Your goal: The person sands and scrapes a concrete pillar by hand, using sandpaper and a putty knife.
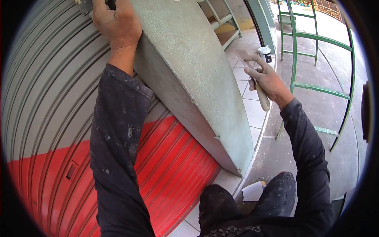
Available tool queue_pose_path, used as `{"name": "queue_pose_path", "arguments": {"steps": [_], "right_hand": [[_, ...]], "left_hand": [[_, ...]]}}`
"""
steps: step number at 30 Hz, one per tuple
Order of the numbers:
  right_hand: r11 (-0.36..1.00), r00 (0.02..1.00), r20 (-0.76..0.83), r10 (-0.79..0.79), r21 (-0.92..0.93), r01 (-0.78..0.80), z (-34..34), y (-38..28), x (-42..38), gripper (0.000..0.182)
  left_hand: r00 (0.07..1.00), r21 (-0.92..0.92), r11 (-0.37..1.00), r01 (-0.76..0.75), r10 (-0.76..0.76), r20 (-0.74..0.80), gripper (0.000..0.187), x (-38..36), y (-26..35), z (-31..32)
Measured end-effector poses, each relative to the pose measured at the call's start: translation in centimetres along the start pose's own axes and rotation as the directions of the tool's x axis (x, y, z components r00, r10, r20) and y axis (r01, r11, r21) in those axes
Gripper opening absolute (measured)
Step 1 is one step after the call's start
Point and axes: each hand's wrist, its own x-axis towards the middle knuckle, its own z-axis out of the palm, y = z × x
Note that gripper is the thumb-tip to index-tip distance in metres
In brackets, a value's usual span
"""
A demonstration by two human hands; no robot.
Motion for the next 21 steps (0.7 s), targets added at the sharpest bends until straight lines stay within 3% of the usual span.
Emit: {"name": "queue_pose_path", "arguments": {"steps": [1, 4, 5, 8, 9, 13, 16, 17, 20, 21], "right_hand": [[0.971, 0.995, 0.068, 0.075, 0.224, -0.088, 0.0, 0.4, -0.6, 0.062], [0.747, 0.992, -0.024, 0.125, 0.660, -0.078, 2.0, -1.1, -3.4, 0.054], [0.777, 0.990, -0.051, 0.134, 0.625, -0.073, 2.2, -1.2, -4.0, 0.052], [0.580, 0.993, 0.035, -0.109, 0.814, 0.035, 3.4, -2.3, -5.3, 0.055], [0.602, 0.991, 0.058, -0.123, 0.798, 0.028, 3.4, -2.0, -5.1, 0.057], [0.318, 0.918, 0.064, -0.391, 0.945, 0.070, 5.2, -1.6, -5.4, 0.059], [0.633, 0.925, 0.022, -0.380, 0.735, 0.243, 5.8, -2.5, -5.2, 0.062], [0.574, 0.915, -0.003, -0.402, 0.778, 0.255, 6.0, -2.0, -4.7, 0.058], [0.821, 0.883, -0.190, -0.429, 0.326, 0.469, 7.0, -2.5, -4.5, 0.049], [0.806, 0.802, -0.309, -0.511, 0.152, 0.572, 7.7, -2.2, -3.9, 0.041]], "left_hand": [[1.000, 0.010, 1.000, -0.003, 0.003, 0.008, 0.070, 0.1, -0.3, -0.2], [0.999, 0.040, 0.999, -0.011, 0.010, 0.030, 0.070, 0.3, -1.1, -0.8], [0.999, 0.048, 0.999, -0.015, 0.013, 0.030, 0.071, 0.3, -1.0, -0.8], [1.000, 0.051, 0.999, -0.008, 0.006, 0.029, 0.071, 0.3, -0.9, -0.8], [1.000, 0.048, 0.999, -0.002, 0.001, 0.028, 0.071, 0.3, -0.9, -0.8], [1.000, 0.002, 1.000, 0.020, -0.020, 0.005, 0.071, 0.3, -0.8, -0.6], [0.998, -0.063, 0.996, 0.065, -0.066, -0.014, 0.072, 0.3, -0.1, -0.1], [0.999, -0.033, 0.998, 0.052, -0.053, -0.010, 0.072, 0.3, -0.4, -0.3], [1.000, 0.046, 0.999, 0.004, -0.004, -0.005, 0.072, 0.3, -1.4, -0.8], [1.000, 0.070, 0.997, -0.014, 0.014, -0.004, 0.072, 0.3, -1.6, -0.9]]}}
